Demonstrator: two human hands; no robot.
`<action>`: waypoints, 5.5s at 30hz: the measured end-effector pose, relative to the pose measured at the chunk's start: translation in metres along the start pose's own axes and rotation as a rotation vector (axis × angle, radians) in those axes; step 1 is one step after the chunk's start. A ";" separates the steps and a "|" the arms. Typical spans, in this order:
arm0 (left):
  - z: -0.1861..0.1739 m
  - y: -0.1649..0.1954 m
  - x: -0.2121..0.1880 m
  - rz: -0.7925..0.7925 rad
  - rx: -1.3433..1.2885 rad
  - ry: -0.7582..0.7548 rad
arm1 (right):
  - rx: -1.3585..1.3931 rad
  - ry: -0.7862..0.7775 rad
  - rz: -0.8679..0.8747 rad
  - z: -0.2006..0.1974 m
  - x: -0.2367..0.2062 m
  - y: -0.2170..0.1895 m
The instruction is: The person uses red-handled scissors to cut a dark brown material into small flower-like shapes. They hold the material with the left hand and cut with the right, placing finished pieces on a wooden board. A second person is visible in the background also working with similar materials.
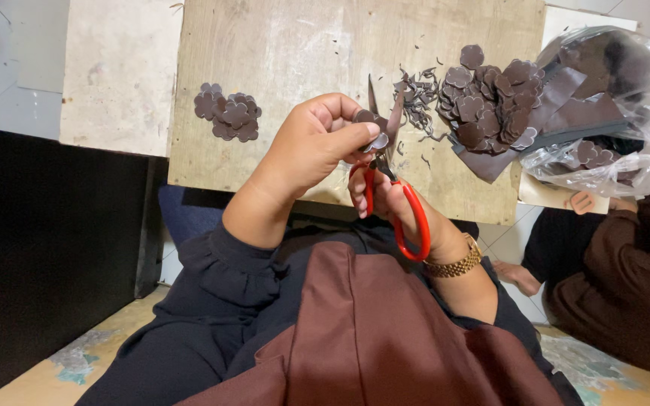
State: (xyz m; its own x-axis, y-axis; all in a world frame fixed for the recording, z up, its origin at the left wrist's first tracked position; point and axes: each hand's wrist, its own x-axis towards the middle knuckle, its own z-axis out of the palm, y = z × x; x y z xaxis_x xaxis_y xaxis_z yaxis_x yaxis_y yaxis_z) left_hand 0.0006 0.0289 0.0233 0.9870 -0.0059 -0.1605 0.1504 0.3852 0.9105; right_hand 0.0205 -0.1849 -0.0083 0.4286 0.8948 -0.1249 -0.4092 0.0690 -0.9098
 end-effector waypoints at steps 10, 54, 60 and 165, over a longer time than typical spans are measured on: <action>-0.003 -0.001 0.001 -0.059 0.008 0.017 | -0.103 -0.032 -0.043 -0.005 -0.002 -0.003; 0.010 -0.024 0.011 0.125 -0.099 0.067 | -0.028 0.241 -0.130 0.005 0.008 0.016; 0.007 -0.020 0.008 0.121 -0.088 0.092 | -0.065 0.137 -0.076 -0.004 0.004 0.015; -0.017 -0.010 0.011 0.016 -0.086 0.203 | -0.073 0.269 0.018 -0.004 0.010 0.028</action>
State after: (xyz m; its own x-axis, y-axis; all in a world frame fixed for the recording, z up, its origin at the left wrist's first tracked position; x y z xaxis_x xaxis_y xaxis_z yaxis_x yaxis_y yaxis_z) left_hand 0.0091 0.0403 0.0062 0.9562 0.1838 -0.2280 0.1211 0.4608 0.8792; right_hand 0.0169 -0.1761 -0.0367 0.6240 0.7459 -0.2329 -0.3639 0.0137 -0.9313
